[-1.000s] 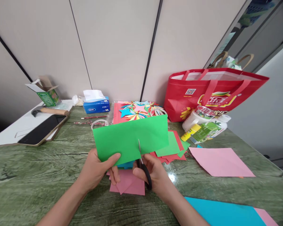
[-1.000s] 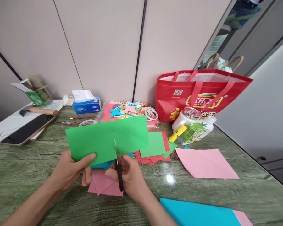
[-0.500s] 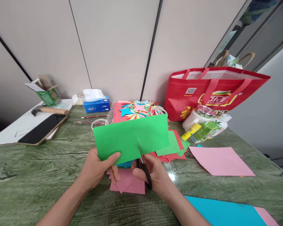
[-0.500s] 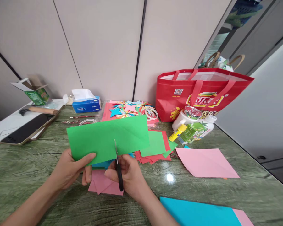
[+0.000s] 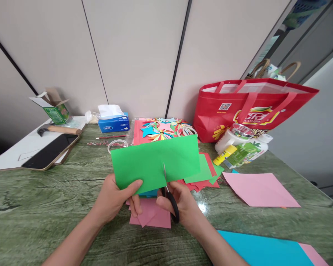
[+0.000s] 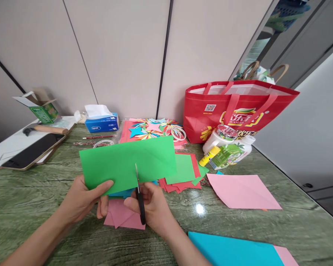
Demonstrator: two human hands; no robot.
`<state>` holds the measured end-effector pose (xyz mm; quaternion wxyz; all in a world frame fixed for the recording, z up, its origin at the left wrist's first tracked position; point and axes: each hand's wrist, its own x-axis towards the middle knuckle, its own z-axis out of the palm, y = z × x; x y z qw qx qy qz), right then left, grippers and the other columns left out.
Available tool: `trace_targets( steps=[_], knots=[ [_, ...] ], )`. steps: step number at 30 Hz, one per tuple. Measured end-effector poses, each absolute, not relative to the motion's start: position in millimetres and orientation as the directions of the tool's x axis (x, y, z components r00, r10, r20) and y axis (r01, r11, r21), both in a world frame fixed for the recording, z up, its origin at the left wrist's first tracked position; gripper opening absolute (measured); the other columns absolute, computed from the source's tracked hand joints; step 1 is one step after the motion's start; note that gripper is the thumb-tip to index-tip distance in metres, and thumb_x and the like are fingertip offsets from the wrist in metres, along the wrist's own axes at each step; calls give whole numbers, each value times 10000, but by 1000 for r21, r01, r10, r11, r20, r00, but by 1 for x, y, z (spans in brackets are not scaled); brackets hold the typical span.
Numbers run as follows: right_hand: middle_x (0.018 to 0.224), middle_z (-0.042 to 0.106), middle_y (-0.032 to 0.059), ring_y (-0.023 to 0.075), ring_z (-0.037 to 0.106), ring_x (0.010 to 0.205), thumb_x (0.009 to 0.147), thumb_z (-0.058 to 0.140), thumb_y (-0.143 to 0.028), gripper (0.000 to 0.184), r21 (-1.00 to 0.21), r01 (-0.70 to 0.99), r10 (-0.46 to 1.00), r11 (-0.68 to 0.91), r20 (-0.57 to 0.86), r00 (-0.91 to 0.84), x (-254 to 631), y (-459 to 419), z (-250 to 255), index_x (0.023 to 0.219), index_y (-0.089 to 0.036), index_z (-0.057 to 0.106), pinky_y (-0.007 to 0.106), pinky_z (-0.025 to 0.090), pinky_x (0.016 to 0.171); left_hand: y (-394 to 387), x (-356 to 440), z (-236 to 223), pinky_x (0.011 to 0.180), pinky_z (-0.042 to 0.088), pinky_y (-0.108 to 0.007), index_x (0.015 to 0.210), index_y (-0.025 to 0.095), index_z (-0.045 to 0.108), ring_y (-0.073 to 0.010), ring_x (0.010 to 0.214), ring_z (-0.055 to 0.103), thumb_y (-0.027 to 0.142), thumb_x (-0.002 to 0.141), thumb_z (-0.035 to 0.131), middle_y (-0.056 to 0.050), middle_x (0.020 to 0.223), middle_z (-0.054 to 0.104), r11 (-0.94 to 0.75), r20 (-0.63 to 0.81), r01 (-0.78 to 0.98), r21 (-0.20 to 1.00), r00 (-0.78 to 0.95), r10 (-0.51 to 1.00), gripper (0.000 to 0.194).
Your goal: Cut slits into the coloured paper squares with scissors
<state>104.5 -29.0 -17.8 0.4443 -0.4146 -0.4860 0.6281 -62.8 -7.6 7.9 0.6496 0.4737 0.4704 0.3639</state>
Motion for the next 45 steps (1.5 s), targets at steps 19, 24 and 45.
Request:
trace_targets(
  steps=[19,24,45],
  knots=[
    [487,444,-58,80,401,432,591,678,-448,352,-988,-115,968,-106,-76,-240,103,-27,-30,648,-178,460,209,320,417,-7,-64,2,268,346,-190,496,129,506,-141,256,505,305,691,589,-53,332,577,270,-242,-53,962,298,923,276],
    [483,483,-58,79,444,411,549,703,-446,375,-985,-108,974,-135,-112,-197,101,-28,-26,651,-176,463,197,362,398,-7,-64,2,267,343,-191,500,127,510,-142,256,504,307,692,589,-50,328,574,261,-233,-56,964,300,925,274],
    [567,535,-36,114,504,519,469,770,-367,383,-976,-173,980,-132,-103,-169,102,-28,-22,663,-172,502,213,403,484,-10,-63,4,253,365,-199,524,123,518,-150,245,502,341,738,532,-60,337,582,250,-205,-84,965,355,912,305]
  ],
)
